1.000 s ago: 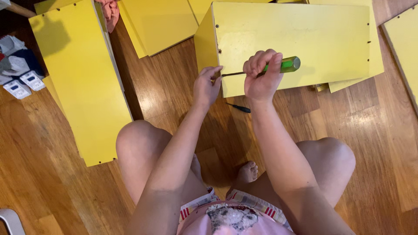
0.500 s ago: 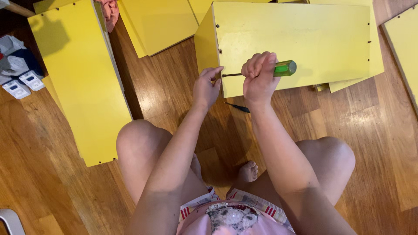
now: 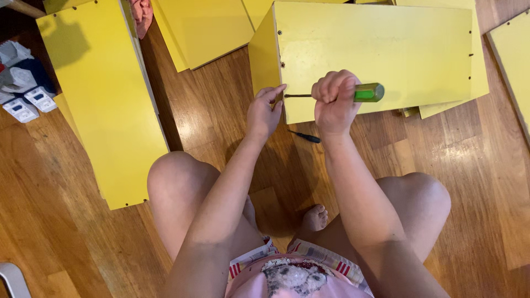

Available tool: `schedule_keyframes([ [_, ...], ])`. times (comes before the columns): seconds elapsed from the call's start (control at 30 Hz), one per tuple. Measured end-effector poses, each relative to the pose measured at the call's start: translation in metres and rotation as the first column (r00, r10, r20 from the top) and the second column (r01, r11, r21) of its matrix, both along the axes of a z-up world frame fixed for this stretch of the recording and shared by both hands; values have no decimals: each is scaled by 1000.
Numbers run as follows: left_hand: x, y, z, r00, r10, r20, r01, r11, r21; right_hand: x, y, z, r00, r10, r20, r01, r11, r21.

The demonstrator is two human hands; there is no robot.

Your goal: The person assembles yellow wooden furniture panels on a wooden floor. They use a screwdriver to tighten screws into pre-drilled holes, joining the panels together to form a structure.

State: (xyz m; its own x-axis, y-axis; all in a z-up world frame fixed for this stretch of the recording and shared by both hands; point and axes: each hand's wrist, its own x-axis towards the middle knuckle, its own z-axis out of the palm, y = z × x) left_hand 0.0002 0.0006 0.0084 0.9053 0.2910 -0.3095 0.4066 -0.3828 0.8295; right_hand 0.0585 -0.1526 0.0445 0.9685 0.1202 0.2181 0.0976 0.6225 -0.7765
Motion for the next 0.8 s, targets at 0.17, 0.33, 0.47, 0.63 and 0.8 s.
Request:
schedule_keyframes([
  [0.17, -2, 0, -2, 1000, -11, 10, 11, 1000, 12, 0, 13, 0, 994, -111, 9, 111, 993, -25],
  [0.33, -5, -1, 0, 1000, -10, 23, 10, 1000, -16, 5, 4, -3, 998, 50, 32, -49, 998, -34],
  [0.47, 0, -1, 19, 930, -161, 330, 106, 978, 179, 13, 3, -6, 996, 4, -90, -14, 993, -113],
  [0.63, 33, -6, 57, 869, -426, 253, 419, 904, 83, 12, 10, 30, 988, -3, 157, 96, 806, -584],
  [0.8, 53, -4, 80, 828, -561, 18, 537, 801, 267, 3, 6, 94, 994, -6, 111, 57, 884, -464],
])
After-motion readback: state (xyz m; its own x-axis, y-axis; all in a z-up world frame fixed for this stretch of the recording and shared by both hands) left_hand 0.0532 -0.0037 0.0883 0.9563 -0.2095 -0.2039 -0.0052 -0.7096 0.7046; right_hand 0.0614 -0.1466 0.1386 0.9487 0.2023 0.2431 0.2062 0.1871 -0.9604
